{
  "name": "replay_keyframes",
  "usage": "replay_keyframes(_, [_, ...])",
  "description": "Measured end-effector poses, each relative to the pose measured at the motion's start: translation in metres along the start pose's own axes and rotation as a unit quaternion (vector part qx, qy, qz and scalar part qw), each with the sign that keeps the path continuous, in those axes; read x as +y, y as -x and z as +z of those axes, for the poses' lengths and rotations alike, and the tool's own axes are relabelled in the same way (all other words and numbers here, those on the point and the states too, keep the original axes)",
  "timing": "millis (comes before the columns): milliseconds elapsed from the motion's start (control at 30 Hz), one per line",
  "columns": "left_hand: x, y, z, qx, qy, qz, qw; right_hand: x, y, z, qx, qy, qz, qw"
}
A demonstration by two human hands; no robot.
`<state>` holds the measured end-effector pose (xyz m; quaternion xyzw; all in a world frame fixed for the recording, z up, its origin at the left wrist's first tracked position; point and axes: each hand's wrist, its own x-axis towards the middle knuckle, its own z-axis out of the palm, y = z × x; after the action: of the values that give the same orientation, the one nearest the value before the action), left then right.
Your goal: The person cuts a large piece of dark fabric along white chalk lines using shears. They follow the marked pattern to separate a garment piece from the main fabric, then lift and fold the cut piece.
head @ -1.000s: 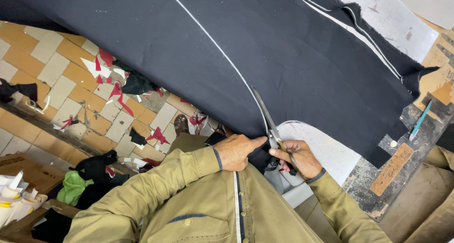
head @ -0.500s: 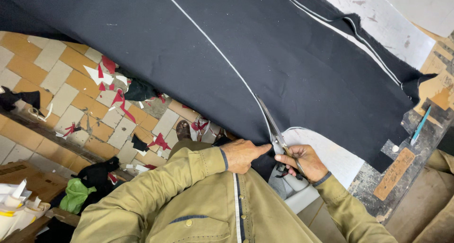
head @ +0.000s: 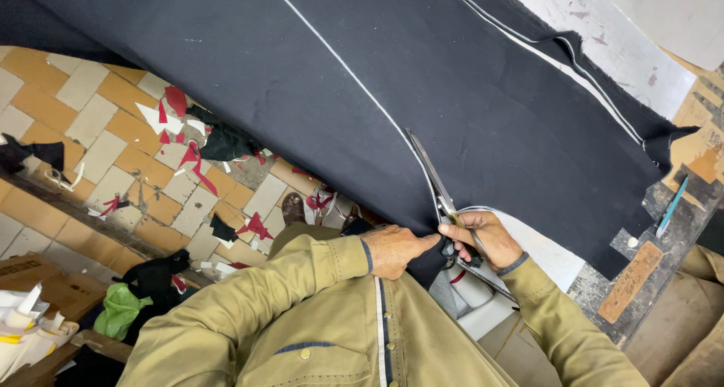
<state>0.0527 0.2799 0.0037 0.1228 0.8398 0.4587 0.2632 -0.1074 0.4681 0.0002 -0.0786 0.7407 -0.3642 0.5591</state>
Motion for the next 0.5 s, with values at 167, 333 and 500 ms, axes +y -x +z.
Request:
replay_keyframes(167, [-0.006,-0.003,0.002,-0.002,-0.014,0.003,1.000,-0.005,-0.001,-0.003,-0.028,0.003,-0.009,1.000])
replay_keyframes(333, [-0.021,-0.015,0.009,-0.010,-0.022,0.018,1.000,-0.007,-0.002,-0.007,-0.006,0.051,0.013,0.999])
replay_keyframes(500, [-0.034,-0.029,0.009,-0.031,-0.054,0.044,0.997,-0.010,-0.006,-0.009,-0.006,0.072,0.004,0.997])
